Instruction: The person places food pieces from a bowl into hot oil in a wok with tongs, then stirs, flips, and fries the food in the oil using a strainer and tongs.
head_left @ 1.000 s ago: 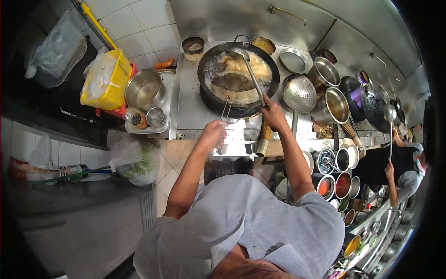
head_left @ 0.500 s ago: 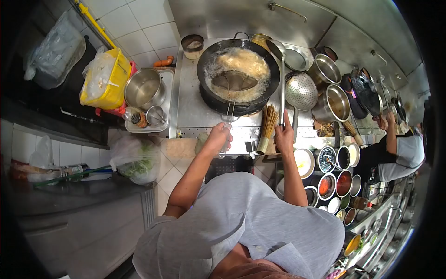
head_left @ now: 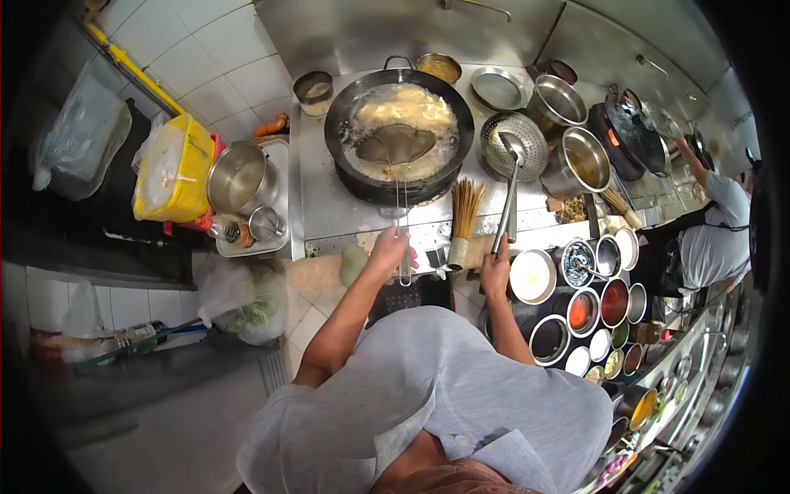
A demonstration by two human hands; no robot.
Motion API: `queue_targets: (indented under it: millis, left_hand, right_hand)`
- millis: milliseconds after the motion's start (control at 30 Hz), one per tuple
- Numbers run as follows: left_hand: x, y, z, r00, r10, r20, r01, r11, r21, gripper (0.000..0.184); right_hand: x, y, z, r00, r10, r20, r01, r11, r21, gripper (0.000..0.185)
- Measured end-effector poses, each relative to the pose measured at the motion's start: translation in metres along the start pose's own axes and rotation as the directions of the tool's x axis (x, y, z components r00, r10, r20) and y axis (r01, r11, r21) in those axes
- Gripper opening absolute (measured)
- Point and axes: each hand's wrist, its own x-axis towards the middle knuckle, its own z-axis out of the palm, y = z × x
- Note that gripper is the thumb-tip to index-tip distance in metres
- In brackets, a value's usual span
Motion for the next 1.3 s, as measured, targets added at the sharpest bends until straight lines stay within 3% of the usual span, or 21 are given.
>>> queue_targets:
  millis: [67, 133, 400, 433, 500, 567, 600, 633, 700, 733, 767, 867, 933, 1000, 1033, 1067, 1100, 1133, 1200, 1233, 1300]
  left_hand:
    - [-0.002, -0.001, 0.0, 1.0, -0.026, -0.007, 0.026, 1.0, -0.01, 0.02]
    - [-0.009, 0.004, 0.001, 0.998, -0.052, -0.021, 0.052, 0.998, -0.028, 0.021]
    - [-0.023, 0.013, 0.006, 0.991, -0.126, -0.047, 0.125, 0.992, -0.023, 0.035]
    - [-0.024, 0.01, 0.004, 0.991, -0.13, -0.044, 0.129, 0.991, -0.018, 0.035]
    - [-0.022, 0.003, -0.002, 0.983, -0.175, -0.055, 0.161, 0.968, -0.194, 0.049]
    - [-0.023, -0.009, -0.007, 0.95, -0.217, -0.226, 0.159, 0.956, -0.247, 0.058]
    - [-0.022, -0.018, -0.017, 0.946, -0.199, -0.255, 0.15, 0.968, -0.199, 0.055]
    - [-0.023, -0.027, -0.03, 0.945, -0.176, -0.277, 0.14, 0.979, -0.148, 0.051]
    - [-0.027, -0.044, -0.048, 0.931, -0.102, -0.35, 0.07, 0.992, -0.105, 0.045]
    - [-0.027, -0.052, -0.057, 0.891, -0.012, -0.455, -0.026, 0.997, -0.078, 0.037]
    - [-0.041, -0.043, -0.051, 0.861, 0.14, -0.488, -0.136, 0.99, 0.043, 0.029]
    - [-0.063, -0.017, -0.05, 0.774, 0.342, -0.532, -0.311, 0.938, 0.151, 0.027]
    - [-0.072, -0.001, -0.056, 0.776, 0.412, -0.478, -0.349, 0.911, 0.219, 0.027]
    - [-0.069, 0.015, -0.057, 0.657, 0.547, -0.518, -0.443, 0.837, 0.321, 0.029]
    - [-0.069, 0.025, -0.052, 0.69, 0.553, -0.467, -0.452, 0.833, 0.318, 0.029]
    - [-0.072, 0.035, -0.042, 0.633, 0.64, -0.435, -0.538, 0.768, 0.347, 0.03]
    - [-0.075, 0.045, -0.035, 0.567, 0.719, -0.401, -0.618, 0.694, 0.37, 0.031]
    - [-0.076, 0.051, -0.033, 0.595, 0.723, -0.352, -0.626, 0.691, 0.361, 0.031]
    - [-0.082, 0.06, -0.026, 0.494, 0.86, -0.132, -0.805, 0.509, 0.304, 0.035]
    - [-0.089, 0.067, -0.018, 0.426, 0.905, -0.018, -0.866, 0.413, 0.282, 0.035]
    - [-0.105, 0.07, -0.003, 0.43, 0.898, 0.095, -0.9, 0.417, 0.13, 0.035]
  right_hand:
    - [-0.006, -0.01, -0.001, 0.995, 0.094, 0.036, -0.094, 0.996, 0.002, 0.071]
    - [-0.009, 0.0, 0.011, 0.963, 0.239, 0.127, -0.213, 0.958, -0.192, 0.075]
    - [-0.018, 0.042, 0.054, 0.982, 0.113, 0.149, -0.081, 0.976, -0.204, 0.087]
    - [-0.018, 0.044, 0.054, 0.956, 0.219, 0.195, -0.169, 0.955, -0.244, 0.087]
    - [-0.02, 0.045, 0.056, 0.944, 0.243, 0.223, -0.191, 0.953, -0.234, 0.087]
    - [-0.019, 0.052, 0.055, 0.934, 0.256, 0.248, -0.206, 0.956, -0.209, 0.088]
    - [-0.024, 0.066, 0.062, 0.982, 0.115, 0.153, -0.088, 0.981, -0.175, 0.086]
    - [-0.023, 0.065, 0.059, 0.965, 0.176, 0.194, -0.142, 0.974, -0.174, 0.085]
    - [-0.023, 0.065, 0.05, 0.953, 0.202, 0.226, -0.174, 0.975, -0.137, 0.083]
    - [-0.025, 0.064, 0.046, 0.961, 0.166, 0.221, -0.147, 0.984, -0.102, 0.083]
    - [-0.025, 0.053, 0.038, 0.933, 0.26, 0.249, -0.223, 0.96, -0.166, 0.084]
    - [-0.042, 0.034, 0.004, 0.928, 0.23, 0.294, -0.209, 0.973, -0.103, 0.077]
    - [-0.072, 0.034, -0.001, 0.936, 0.275, 0.222, -0.255, 0.96, -0.113, 0.075]
    - [-0.096, 0.044, -0.002, 0.944, 0.303, 0.131, -0.287, 0.949, -0.131, 0.073]
    - [-0.117, 0.056, 0.009, 0.941, 0.326, 0.097, -0.316, 0.943, -0.105, 0.072]
    - [-0.137, 0.066, 0.02, 0.935, 0.348, 0.066, -0.343, 0.936, -0.074, 0.072]
    - [-0.158, 0.076, 0.03, 0.934, 0.355, -0.042, -0.357, 0.933, -0.049, 0.058]
    - [-0.18, 0.083, 0.038, 0.917, 0.391, -0.081, -0.395, 0.918, -0.036, 0.058]
    - [-0.226, 0.096, 0.044, 0.796, 0.605, 0.005, -0.604, 0.795, -0.064, 0.043]
    - [-0.253, 0.1, 0.048, 0.777, 0.629, -0.033, -0.63, 0.775, -0.051, 0.043]
    - [-0.312, 0.1, 0.06, 0.661, 0.727, -0.186, -0.735, 0.677, 0.033, 0.04]
